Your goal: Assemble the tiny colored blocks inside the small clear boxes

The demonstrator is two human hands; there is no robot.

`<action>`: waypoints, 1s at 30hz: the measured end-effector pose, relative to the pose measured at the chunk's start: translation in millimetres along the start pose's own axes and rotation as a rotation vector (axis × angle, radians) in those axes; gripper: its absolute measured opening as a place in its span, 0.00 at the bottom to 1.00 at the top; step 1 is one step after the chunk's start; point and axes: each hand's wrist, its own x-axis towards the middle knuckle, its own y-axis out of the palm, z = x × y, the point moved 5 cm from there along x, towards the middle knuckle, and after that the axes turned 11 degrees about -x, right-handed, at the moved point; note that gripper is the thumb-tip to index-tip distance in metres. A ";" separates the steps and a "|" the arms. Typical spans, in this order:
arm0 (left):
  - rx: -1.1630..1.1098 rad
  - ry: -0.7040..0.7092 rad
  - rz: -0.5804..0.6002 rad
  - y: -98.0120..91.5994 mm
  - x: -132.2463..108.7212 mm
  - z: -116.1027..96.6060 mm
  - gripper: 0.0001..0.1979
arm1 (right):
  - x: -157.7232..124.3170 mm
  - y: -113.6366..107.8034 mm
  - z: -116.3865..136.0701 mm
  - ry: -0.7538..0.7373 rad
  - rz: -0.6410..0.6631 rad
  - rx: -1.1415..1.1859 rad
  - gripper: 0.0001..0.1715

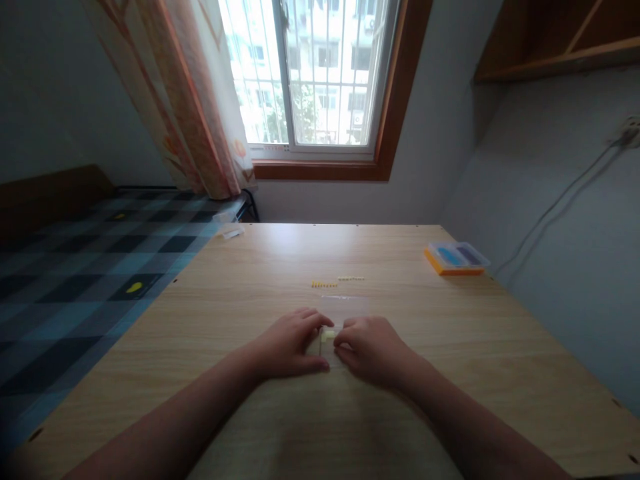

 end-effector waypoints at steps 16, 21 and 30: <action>-0.016 0.037 -0.014 1.3 0.3 -0.1 0.29 | -8.2 5.0 1.5 -0.098 -0.048 0.063 0.15; -0.003 0.043 -0.007 1.6 0.1 0.2 0.29 | -7.7 5.6 2.8 -0.095 -0.048 0.057 0.14; 0.010 0.037 -0.002 1.0 -0.1 -0.8 0.29 | -7.7 6.4 3.4 -0.093 -0.060 0.061 0.14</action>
